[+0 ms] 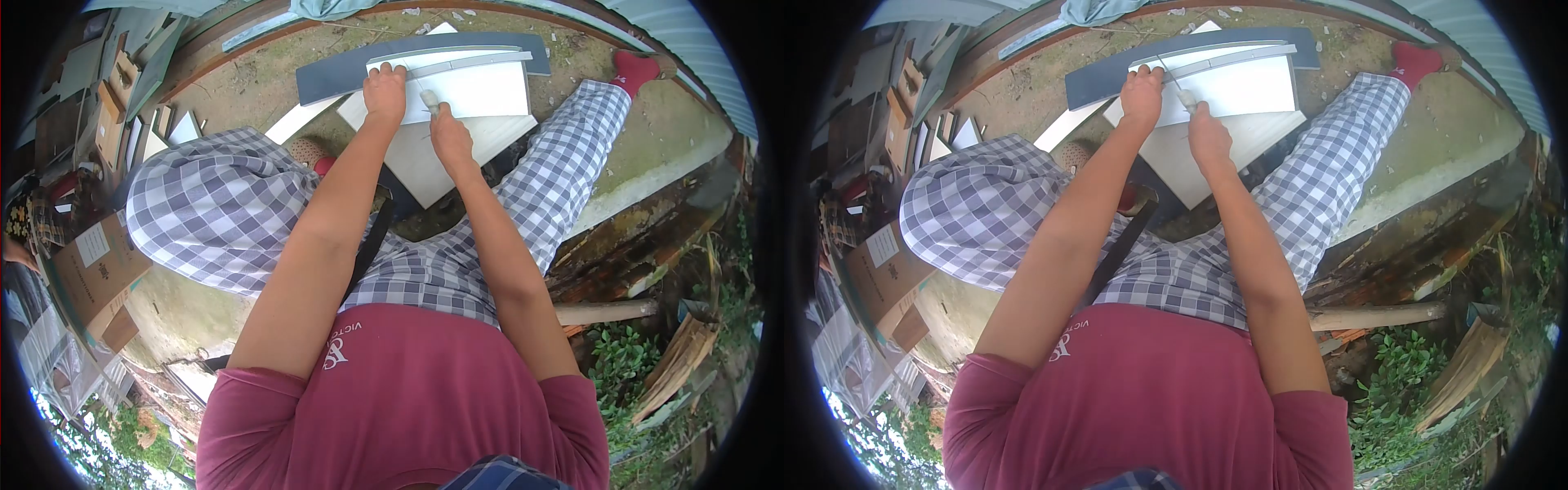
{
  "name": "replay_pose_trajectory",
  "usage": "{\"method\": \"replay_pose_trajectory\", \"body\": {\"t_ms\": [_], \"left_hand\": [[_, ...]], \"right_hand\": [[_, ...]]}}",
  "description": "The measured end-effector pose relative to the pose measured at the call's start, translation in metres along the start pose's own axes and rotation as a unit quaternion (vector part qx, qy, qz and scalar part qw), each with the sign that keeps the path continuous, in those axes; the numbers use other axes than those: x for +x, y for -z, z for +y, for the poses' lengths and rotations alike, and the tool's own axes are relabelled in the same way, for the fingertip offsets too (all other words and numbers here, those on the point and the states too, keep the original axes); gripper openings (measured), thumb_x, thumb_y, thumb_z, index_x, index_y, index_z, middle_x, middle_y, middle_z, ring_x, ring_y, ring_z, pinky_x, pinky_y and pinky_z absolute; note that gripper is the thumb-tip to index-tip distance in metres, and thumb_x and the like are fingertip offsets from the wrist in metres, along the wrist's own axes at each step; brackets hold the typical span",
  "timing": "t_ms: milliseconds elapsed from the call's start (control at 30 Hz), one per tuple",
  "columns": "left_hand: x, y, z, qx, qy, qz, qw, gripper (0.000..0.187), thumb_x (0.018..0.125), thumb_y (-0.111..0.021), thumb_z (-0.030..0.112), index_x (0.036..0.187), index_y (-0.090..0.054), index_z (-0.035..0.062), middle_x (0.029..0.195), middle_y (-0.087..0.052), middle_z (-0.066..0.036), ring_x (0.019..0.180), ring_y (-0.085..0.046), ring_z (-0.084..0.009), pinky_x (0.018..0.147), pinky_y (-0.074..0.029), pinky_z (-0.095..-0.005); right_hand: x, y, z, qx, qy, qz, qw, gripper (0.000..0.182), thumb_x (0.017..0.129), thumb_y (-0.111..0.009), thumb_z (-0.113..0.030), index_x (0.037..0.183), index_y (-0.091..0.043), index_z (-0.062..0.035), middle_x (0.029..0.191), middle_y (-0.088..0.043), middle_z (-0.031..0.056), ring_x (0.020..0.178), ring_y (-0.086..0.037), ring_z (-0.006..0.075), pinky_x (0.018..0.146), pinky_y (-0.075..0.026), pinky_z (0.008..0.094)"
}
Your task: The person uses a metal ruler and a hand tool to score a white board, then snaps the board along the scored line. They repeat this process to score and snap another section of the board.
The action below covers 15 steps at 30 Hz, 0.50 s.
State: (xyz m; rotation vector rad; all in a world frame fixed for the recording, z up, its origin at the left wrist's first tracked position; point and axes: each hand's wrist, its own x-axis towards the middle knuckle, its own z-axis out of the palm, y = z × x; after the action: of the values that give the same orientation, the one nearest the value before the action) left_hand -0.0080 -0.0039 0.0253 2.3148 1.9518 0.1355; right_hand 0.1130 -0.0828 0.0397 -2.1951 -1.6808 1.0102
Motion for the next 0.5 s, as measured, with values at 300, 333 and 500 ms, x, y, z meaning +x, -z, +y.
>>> {"method": "replay_pose_trajectory", "body": {"t_ms": [300,333,500], "left_hand": [[0.002,-0.003,0.000,0.016,-0.003,-0.011,1.000,0.014,0.078,-0.054,0.010,0.089,-0.062,0.0088,0.094,-0.058,-0.009,0.091,-0.057,-0.0253,0.075,-0.048,-0.0381],[0.000,-0.003,0.000,0.017,-0.002,-0.009,1.000,0.014,0.078,-0.054,0.010,0.089,-0.062,0.0088,0.094,-0.058,-0.009,0.091,-0.057,-0.0253,0.075,-0.048,-0.0381],[0.001,0.000,0.000,0.022,-0.002,-0.016,1.000,0.017,0.079,-0.052,0.011,0.092,-0.062,0.0093,0.095,-0.058,-0.009,0.092,-0.057,-0.0255,0.076,-0.048,-0.0381]], "right_hand": [[-0.024,0.008,0.006,-0.014,-0.033,-0.033,0.999,0.020,0.090,-0.038,-0.019,0.101,-0.043,-0.0037,0.080,-0.062,0.0247,0.079,-0.060,0.0438,0.069,-0.046,0.0523],[-0.015,0.009,0.001,-0.019,-0.025,-0.030,0.999,0.019,0.090,-0.038,-0.019,0.101,-0.043,-0.0035,0.081,-0.062,0.0251,0.079,-0.060,0.0434,0.069,-0.046,0.0522],[0.012,0.006,-0.014,-0.013,-0.010,-0.014,1.000,0.019,0.090,-0.038,-0.018,0.100,-0.044,-0.0030,0.081,-0.061,0.0260,0.079,-0.060,0.0427,0.070,-0.046,0.0520]]}}
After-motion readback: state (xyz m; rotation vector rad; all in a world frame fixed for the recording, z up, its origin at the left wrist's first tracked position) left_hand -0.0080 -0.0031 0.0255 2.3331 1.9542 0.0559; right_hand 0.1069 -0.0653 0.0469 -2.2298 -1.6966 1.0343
